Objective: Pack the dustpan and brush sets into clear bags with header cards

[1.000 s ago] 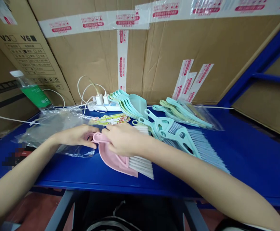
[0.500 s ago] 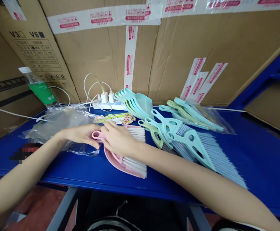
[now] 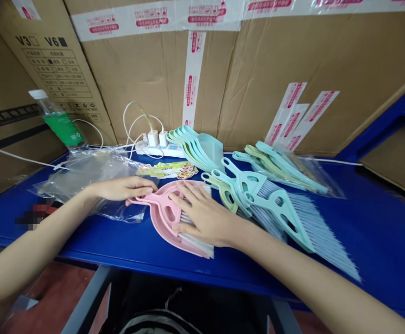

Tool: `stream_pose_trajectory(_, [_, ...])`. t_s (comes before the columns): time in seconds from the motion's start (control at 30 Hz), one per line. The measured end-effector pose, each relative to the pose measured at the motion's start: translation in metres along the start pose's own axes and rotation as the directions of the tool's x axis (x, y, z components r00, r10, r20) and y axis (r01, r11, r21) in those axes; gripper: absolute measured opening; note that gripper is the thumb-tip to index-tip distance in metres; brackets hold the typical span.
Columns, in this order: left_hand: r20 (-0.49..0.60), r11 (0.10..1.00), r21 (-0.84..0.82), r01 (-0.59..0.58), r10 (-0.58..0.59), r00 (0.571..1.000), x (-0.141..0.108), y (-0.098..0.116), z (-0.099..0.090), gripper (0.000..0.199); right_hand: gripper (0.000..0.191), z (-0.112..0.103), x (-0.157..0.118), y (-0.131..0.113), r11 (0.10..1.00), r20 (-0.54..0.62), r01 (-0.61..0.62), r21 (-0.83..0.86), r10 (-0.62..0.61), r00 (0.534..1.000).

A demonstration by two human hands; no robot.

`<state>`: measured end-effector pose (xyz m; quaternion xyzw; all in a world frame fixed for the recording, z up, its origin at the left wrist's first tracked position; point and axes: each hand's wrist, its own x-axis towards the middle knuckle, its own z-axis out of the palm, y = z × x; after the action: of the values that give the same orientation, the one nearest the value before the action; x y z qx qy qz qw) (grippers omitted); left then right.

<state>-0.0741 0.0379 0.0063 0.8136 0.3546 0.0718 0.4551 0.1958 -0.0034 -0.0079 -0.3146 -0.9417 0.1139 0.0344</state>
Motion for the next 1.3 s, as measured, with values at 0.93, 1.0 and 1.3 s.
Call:
stream_pose_trajectory(0.93, [0.124,0.957,-0.277,0.090,-0.057,0.991,0.006,0.001,0.006,0.038,0.090,0.029,0.008,0.003,0.984,-0.135,0.053,0.169,-0.030,0.990])
stream_pose_trajectory(1.0, [0.133,0.950,-0.298,0.098,-0.061,0.989,0.005,0.003,0.007,0.039,0.089,0.028,0.007,0.003,0.983,-0.132,0.058,0.173,-0.036,0.991])
stream_pose_trajectory(1.3, [0.154,0.942,-0.313,0.123,-0.077,0.985,0.004,0.001,0.008,0.040,0.088,0.027,0.005,0.001,0.983,-0.112,0.056,0.174,-0.037,0.993])
